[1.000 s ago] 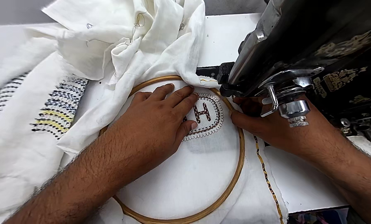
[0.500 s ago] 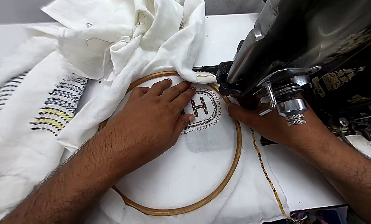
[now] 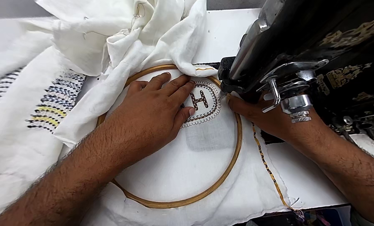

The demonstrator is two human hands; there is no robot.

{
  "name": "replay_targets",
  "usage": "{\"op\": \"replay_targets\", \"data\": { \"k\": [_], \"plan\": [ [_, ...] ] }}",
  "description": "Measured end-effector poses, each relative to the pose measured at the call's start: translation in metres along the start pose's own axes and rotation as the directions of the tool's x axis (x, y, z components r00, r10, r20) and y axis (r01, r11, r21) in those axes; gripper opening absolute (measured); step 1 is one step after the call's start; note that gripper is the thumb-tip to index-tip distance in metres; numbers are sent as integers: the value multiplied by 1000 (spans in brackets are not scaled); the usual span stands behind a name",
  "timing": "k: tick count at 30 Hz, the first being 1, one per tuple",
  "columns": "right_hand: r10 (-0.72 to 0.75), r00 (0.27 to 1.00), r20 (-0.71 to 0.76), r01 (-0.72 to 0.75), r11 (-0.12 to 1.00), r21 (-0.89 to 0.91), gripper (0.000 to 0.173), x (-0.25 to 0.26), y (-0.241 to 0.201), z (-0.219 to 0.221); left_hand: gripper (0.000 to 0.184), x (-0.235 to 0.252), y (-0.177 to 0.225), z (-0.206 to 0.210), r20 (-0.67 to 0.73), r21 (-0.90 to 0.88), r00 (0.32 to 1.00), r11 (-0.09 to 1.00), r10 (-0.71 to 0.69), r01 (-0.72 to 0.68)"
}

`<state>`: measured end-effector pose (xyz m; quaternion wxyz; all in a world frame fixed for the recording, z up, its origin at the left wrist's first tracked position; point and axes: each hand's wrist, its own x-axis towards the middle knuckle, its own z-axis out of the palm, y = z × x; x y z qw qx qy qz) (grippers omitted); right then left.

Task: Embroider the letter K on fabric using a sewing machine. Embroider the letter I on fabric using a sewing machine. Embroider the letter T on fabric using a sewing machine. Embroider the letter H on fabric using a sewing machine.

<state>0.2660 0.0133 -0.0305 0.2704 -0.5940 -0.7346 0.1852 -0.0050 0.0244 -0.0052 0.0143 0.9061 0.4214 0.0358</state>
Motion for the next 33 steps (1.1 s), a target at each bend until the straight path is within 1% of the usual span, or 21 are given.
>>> {"op": "replay_targets", "data": {
  "k": [7,12,17,24,28,30,33],
  "plan": [
    [-5,1000,-15,5,1000,11,29,2,10,4,63,3,-1,2,-1,0,1000,1000,-16,16],
    [-22,999,-36,24,999,41,26,5,13,8,64,5,-2,4,-21,1,1000,1000,-21,21],
    [-11,999,-41,15,995,101,19,8,12,7,63,7,-3,6,-24,1,999,999,-33,33],
    [-43,998,-47,46,997,68,21,9,17,8,63,10,-4,8,-35,-5,999,999,-35,35],
    [-36,998,-50,38,999,26,22,9,15,6,63,11,-5,9,-44,-4,999,999,-32,32],
    [-10,999,-38,11,1000,25,24,10,18,7,63,12,-5,10,-44,0,998,999,-35,35],
    [1,1000,-8,-1,1000,0,21,10,16,4,63,12,-5,10,-47,0,998,999,-35,36]
  ]
}}
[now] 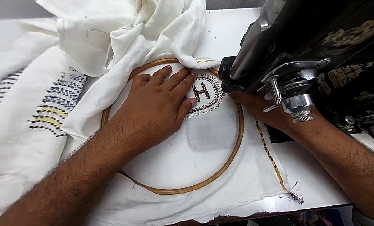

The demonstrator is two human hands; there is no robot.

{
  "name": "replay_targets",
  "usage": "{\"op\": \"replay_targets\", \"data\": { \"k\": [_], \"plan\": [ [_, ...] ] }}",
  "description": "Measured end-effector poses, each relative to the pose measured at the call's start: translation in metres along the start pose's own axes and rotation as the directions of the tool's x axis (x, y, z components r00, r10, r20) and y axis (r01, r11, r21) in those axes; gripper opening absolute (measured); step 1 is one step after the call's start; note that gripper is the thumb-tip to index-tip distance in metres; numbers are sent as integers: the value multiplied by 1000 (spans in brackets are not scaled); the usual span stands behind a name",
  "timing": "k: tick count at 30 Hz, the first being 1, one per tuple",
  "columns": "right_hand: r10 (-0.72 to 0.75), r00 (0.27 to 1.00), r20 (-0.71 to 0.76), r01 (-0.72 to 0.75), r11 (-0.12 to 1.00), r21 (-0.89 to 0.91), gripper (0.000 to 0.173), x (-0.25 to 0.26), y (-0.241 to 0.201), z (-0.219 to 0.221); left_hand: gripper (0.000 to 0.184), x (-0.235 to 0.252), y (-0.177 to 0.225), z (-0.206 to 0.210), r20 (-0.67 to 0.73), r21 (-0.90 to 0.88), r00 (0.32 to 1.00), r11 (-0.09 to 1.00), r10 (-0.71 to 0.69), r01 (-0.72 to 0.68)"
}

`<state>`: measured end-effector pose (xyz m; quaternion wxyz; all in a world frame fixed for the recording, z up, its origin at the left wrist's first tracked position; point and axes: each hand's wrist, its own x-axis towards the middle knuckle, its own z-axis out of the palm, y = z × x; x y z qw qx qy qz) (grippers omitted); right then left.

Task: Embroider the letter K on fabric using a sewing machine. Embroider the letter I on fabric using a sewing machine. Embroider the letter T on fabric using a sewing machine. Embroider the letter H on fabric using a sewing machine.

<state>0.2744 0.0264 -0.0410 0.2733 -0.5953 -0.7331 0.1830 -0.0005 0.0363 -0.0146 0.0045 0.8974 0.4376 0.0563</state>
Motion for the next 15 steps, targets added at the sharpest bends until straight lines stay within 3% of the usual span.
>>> {"op": "replay_targets", "data": {
  "k": [3,6,8,11,15],
  "plan": [
    [10,998,65,-6,998,-64,16,-6,-25,-22,63,0,1,0,6,4,1000,1000,-4,4],
    [-132,983,124,144,985,-91,23,-15,-34,-35,63,0,2,-1,14,-4,1000,1000,-8,8],
    [-153,977,151,166,984,-72,25,-17,-34,-37,64,0,3,-3,20,-1,1000,1000,-5,5],
    [-193,974,115,203,975,-85,23,-15,-33,-35,67,-7,9,-17,55,7,998,1000,13,-13],
    [-254,967,3,252,957,-147,18,-8,-27,-26,54,-18,19,-34,26,-1,999,999,35,-35]
  ]
}}
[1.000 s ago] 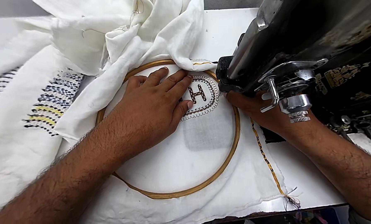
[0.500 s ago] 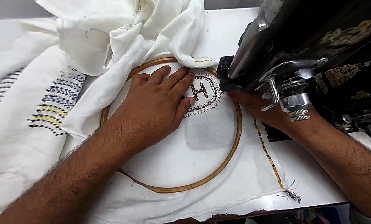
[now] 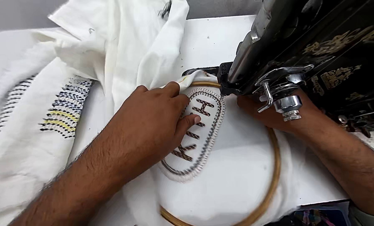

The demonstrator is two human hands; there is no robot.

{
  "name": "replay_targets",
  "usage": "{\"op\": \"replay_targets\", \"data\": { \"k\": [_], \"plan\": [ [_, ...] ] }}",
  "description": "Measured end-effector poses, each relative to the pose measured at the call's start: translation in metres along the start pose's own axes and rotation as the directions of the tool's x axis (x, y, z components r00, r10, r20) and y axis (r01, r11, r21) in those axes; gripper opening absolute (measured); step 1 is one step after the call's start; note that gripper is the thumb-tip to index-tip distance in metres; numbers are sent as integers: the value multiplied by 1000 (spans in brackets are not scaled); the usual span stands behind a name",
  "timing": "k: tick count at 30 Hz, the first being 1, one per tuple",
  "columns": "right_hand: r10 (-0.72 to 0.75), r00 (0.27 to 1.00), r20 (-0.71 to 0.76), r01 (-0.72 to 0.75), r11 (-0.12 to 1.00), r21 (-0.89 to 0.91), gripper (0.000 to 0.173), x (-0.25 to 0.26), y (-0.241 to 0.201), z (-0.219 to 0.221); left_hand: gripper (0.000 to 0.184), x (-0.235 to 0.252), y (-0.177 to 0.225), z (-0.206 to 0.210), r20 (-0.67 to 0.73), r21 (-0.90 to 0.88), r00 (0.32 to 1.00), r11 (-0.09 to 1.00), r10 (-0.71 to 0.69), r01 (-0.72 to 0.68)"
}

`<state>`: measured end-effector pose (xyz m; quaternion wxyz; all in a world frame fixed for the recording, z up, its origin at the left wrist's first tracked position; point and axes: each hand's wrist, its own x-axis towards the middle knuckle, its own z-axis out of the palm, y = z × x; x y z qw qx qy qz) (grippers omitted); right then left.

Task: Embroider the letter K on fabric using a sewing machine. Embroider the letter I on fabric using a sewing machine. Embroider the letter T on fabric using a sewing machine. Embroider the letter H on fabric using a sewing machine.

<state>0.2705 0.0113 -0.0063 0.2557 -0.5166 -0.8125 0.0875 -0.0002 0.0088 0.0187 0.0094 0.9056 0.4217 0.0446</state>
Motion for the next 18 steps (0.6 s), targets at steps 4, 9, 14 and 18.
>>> {"op": "replay_targets", "data": {
  "k": [4,9,14,18],
  "plan": [
    [36,998,-50,-35,999,8,20,-1,-2,-10,39,7,5,10,-155,-67,979,987,132,-143],
    [330,931,157,-318,943,-94,21,-2,-15,-46,58,5,8,23,0,-66,990,987,144,-144],
    [371,919,131,-353,925,-141,21,-1,-23,-40,62,0,11,20,14,-33,994,993,111,-111],
    [322,943,87,-303,936,-176,23,-3,-14,-36,63,-2,14,20,21,-14,994,994,109,-109]
  ]
}}
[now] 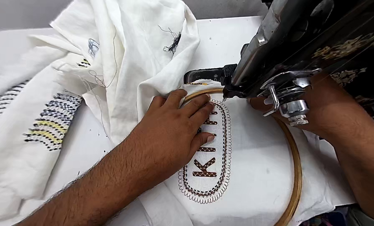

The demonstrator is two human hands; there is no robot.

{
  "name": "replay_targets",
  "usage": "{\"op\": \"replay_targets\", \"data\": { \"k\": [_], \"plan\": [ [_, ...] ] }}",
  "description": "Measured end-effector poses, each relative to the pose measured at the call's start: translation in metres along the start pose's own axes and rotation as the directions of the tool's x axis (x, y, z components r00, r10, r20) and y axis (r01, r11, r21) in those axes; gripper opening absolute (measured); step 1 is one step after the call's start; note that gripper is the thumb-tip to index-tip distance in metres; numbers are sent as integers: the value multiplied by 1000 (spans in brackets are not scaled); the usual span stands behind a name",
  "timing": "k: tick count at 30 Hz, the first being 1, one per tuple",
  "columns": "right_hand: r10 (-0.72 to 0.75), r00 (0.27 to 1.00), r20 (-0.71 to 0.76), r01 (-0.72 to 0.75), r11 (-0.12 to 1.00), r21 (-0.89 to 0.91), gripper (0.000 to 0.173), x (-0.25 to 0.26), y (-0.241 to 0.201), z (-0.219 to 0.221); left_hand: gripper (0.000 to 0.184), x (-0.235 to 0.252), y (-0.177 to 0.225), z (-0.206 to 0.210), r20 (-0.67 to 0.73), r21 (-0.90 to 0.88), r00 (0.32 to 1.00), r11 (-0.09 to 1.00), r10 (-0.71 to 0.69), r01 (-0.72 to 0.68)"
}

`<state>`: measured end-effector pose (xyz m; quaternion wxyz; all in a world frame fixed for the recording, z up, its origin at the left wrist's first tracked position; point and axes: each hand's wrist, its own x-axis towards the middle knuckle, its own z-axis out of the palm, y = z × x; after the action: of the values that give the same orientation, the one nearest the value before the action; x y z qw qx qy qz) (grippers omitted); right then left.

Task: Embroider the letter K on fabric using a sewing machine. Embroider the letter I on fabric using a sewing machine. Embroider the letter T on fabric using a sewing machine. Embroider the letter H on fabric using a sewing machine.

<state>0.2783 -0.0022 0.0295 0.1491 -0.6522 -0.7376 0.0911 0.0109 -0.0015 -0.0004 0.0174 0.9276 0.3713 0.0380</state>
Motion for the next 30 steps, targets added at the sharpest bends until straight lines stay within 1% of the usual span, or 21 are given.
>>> {"op": "replay_targets", "data": {
  "k": [5,9,12,16,22,30],
  "plan": [
    [1,999,-40,-1,1000,-5,22,1,2,6,62,0,-1,0,-11,5,1000,1000,-3,3],
    [-37,996,-79,36,999,-11,26,2,6,10,63,0,-1,0,-11,11,1000,1000,-6,6],
    [-49,994,-100,50,999,0,25,2,6,11,63,0,-2,0,-6,14,1000,1000,-10,10],
    [-57,989,-139,60,998,18,30,0,4,13,63,1,-3,-1,-11,17,1000,1000,-15,15],
    [-32,984,-174,39,998,39,32,0,3,18,63,2,-6,0,-12,16,1000,1000,-27,27],
    [-38,979,-201,53,996,68,22,1,3,23,63,4,-11,1,-27,11,999,999,-30,30]
  ]
}}
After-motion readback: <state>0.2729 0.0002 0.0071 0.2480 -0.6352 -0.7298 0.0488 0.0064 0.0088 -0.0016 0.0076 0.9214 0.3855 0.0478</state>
